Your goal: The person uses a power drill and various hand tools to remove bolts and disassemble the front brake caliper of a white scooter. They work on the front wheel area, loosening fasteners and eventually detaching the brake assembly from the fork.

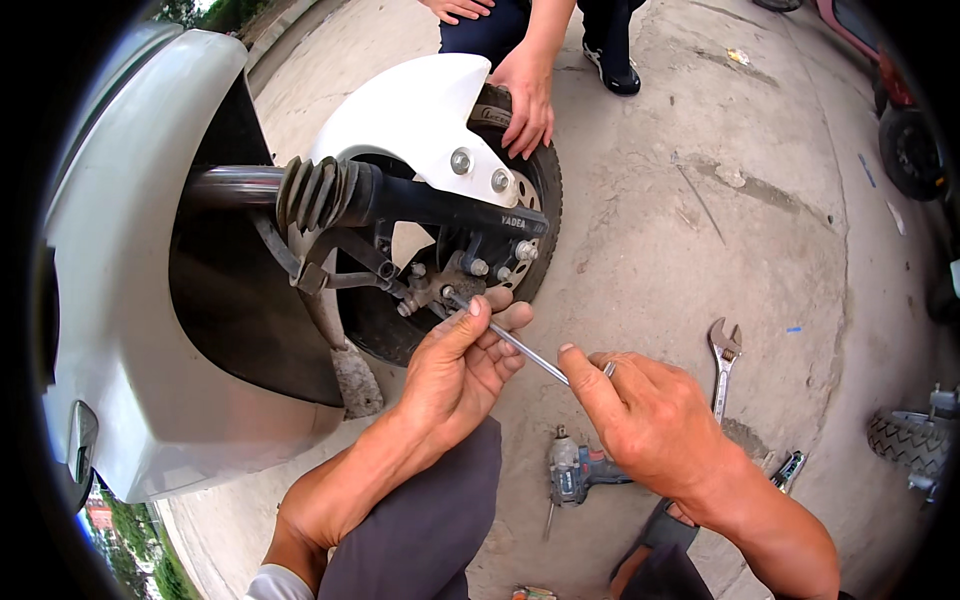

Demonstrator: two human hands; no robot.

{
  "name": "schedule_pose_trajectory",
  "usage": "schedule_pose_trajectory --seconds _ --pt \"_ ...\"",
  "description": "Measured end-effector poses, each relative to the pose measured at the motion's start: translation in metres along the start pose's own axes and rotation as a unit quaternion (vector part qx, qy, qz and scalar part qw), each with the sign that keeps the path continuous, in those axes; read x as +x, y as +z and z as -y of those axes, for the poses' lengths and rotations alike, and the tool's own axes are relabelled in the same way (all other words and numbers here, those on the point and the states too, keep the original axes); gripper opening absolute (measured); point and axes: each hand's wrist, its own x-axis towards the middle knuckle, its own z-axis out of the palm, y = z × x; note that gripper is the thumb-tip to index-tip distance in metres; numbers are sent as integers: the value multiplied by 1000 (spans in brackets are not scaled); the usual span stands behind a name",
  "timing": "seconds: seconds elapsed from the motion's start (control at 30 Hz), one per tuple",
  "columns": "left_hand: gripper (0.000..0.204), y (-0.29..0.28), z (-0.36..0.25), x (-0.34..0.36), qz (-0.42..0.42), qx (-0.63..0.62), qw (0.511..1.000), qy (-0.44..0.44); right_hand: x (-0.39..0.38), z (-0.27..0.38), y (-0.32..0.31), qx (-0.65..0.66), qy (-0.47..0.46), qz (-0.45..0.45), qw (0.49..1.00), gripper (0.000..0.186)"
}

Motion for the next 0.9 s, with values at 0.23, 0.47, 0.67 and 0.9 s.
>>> schedule_pose_trajectory --seconds 0.23,0.47,0.67,0.9 --pt "31 -6 2 3 -10 18 1000 6 22 17 -22 511 348 -12 786 37" --pt "31 -11 -1 2 19 2 1000 8 18 10 3 90 74 11 993 34" --pt "29 -12 3 4 10 8 1000 2 7 6 6 92 22 12 995 37" --pt "27 -15 9 6 15 -16 1000 1 13 0 -5 790 440 177 388 49"
